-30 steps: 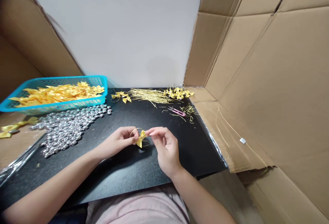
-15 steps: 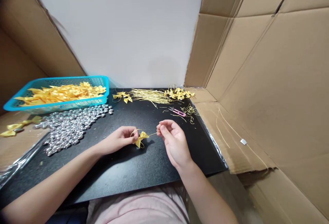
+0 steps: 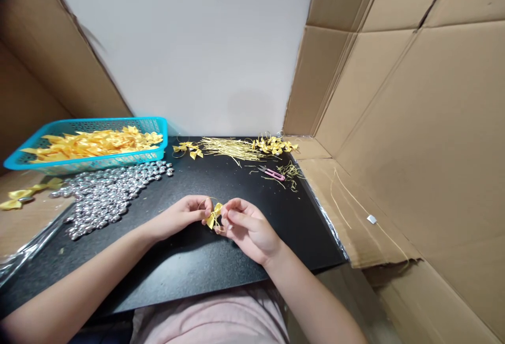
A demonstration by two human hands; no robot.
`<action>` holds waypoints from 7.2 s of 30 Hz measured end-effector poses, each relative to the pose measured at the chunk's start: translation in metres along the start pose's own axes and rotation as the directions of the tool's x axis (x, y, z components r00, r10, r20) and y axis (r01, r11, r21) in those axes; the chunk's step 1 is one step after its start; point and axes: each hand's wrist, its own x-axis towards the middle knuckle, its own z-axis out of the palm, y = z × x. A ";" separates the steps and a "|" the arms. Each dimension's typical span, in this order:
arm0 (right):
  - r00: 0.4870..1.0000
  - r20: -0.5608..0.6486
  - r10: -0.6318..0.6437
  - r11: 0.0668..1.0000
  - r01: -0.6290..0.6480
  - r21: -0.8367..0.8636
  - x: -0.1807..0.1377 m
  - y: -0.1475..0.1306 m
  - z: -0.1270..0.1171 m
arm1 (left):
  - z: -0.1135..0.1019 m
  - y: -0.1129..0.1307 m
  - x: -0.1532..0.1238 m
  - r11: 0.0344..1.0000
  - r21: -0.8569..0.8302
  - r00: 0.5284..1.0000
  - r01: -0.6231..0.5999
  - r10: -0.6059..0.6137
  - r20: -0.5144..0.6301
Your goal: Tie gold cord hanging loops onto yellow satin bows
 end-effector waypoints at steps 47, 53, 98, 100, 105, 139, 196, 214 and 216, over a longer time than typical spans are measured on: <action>0.906 0.067 -0.418 0.695 0.366 -0.619 0.054 -0.116 0.037 | -0.012 0.004 -0.004 0.913 0.406 0.990 -0.038 -0.021 0.140; 0.915 -0.003 -0.404 0.755 0.331 -0.566 0.064 -0.115 0.021 | -0.012 0.004 -0.004 0.909 0.414 0.994 -0.048 0.003 0.109; 0.932 0.170 -0.319 0.751 0.358 -0.555 0.032 -0.104 0.029 | -0.008 0.006 -0.002 0.845 0.534 0.998 0.008 -0.044 0.054; 0.923 0.190 -0.336 0.725 0.382 -0.573 0.030 -0.101 0.030 | -0.009 0.004 -0.002 0.857 0.516 0.998 0.010 -0.041 0.048; 0.909 0.235 -0.345 0.679 0.414 -0.607 0.033 -0.095 0.020 | -0.011 -0.002 -0.002 0.920 0.391 0.998 0.009 -0.034 0.058; 0.835 0.319 -0.448 -0.195 0.257 -0.947 -0.004 -0.013 0.025 | 0.053 0.034 -0.046 0.573 0.783 0.730 -0.240 0.639 -0.244; 0.899 0.285 -0.331 0.106 0.336 -0.936 -0.007 -0.003 0.015 | 0.036 0.026 -0.044 0.951 0.268 0.937 -0.157 0.229 -0.263; 0.990 0.038 0.137 0.560 -0.045 -0.827 -0.040 -0.108 -0.020 | 0.023 0.021 -0.046 0.968 0.252 0.956 0.016 0.059 -0.288; 0.987 0.034 0.157 0.513 -0.052 -0.857 -0.045 -0.119 -0.020 | 0.021 0.021 -0.046 0.979 0.199 0.959 0.034 0.024 -0.283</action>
